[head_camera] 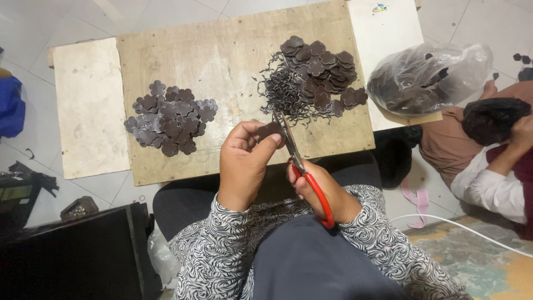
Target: The person uses red-handled scissors to trim the edges of dark brown flower-shaped pieces. They hold each piece in the left hand and cut with the right hand, placing finished pieces on a wooden board. A second person is visible in the background working with similar materials.
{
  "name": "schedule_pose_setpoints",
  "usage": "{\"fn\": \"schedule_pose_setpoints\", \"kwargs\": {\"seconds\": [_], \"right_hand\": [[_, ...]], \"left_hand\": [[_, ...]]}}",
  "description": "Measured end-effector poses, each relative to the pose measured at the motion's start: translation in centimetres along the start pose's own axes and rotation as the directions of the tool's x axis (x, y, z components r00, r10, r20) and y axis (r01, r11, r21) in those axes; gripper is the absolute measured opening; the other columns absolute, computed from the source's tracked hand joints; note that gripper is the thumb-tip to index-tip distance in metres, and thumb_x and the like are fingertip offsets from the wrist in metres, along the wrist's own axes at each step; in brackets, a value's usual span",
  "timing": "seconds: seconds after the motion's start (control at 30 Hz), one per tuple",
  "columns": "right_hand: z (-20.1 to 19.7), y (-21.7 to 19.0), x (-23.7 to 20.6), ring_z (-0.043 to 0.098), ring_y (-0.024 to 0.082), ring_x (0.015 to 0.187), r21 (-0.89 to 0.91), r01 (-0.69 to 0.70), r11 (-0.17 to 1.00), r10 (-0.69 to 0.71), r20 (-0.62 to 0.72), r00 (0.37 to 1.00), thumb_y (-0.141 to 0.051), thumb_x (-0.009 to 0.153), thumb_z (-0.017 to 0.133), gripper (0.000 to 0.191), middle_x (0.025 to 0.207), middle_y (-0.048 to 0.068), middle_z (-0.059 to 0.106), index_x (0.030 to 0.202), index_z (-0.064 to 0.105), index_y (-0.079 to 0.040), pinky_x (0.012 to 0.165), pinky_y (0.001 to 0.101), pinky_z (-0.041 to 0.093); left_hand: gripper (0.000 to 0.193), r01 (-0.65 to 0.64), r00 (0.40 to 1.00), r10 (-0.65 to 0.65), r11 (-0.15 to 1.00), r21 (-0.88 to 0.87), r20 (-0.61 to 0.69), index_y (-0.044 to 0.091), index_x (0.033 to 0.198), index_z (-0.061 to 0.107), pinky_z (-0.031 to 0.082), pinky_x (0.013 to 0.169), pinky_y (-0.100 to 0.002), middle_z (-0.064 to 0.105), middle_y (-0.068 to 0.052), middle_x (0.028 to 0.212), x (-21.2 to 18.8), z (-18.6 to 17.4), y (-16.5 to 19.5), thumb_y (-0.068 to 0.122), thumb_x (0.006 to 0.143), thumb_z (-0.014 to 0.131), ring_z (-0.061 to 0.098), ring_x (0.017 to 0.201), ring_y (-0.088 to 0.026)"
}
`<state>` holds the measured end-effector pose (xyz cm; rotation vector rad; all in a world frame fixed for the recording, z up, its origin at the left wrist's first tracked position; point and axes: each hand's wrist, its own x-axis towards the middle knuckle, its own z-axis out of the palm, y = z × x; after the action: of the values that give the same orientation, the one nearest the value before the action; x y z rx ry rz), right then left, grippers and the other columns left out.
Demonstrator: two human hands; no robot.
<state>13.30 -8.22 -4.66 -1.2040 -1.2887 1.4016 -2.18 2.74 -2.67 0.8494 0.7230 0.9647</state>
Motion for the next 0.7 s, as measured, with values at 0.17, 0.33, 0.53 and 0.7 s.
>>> {"fn": "schedule_pose_setpoints", "kwargs": {"seconds": [0.17, 0.33, 0.53, 0.7], "right_hand": [[-0.12, -0.19, 0.08, 0.047, 0.006, 0.070, -0.024, 0.015, 1.000, -0.014, 0.008, 1.000, -0.068, 0.101, 0.043, 0.060, 0.081, -0.002, 0.047, 0.101, 0.050, -0.008, 0.063, 0.0223, 0.045], [-0.07, -0.31, 0.07, 0.045, 0.006, 0.069, -0.048, 0.003, 0.999, -0.004, -0.005, 1.000, -0.068, 0.101, 0.043, 0.060, 0.079, -0.003, 0.046, 0.098, 0.050, -0.009, 0.062, 0.0223, 0.043], [-0.03, -0.24, 0.05, 0.044, 0.006, 0.066, -0.043, -0.023, 0.999, 0.022, -0.018, 1.000, -0.066, 0.101, 0.043, 0.058, 0.075, -0.003, 0.045, 0.094, 0.050, -0.009, 0.059, 0.0223, 0.041], [0.18, 0.00, -0.07, 0.043, 0.006, 0.064, 0.046, -0.076, 0.996, 0.077, -0.027, 0.997, -0.061, 0.102, 0.046, 0.053, 0.075, -0.003, 0.045, 0.094, 0.050, -0.008, 0.057, 0.0228, 0.041]], "left_hand": [[0.015, 0.015, 1.000, -0.014, 0.996, 0.089, -0.010, -0.001, 0.104, 0.062, 0.058, 0.082, -0.025, 0.072, -0.006, 0.097, -0.23, 0.07, 0.36, -0.001, 0.092, 0.071, 0.069, 0.089, -0.011], [0.015, -0.005, 1.000, 0.007, 0.993, 0.117, -0.016, 0.000, 0.103, 0.063, 0.056, 0.079, -0.023, 0.072, -0.004, 0.096, -0.35, 0.26, 0.34, -0.001, 0.091, 0.072, 0.067, 0.086, -0.008], [0.015, -0.016, 0.999, 0.020, 0.990, 0.137, -0.029, 0.000, 0.103, 0.064, 0.054, 0.074, -0.021, 0.071, -0.003, 0.094, -0.38, 0.18, 0.14, -0.001, 0.091, 0.074, 0.065, 0.082, -0.006], [0.016, -0.035, 0.999, 0.036, 0.995, 0.094, -0.010, -0.001, 0.105, 0.063, 0.054, 0.078, -0.022, 0.071, -0.005, 0.098, -0.34, 0.08, -0.05, -0.002, 0.092, 0.072, 0.066, 0.087, -0.007]]}}
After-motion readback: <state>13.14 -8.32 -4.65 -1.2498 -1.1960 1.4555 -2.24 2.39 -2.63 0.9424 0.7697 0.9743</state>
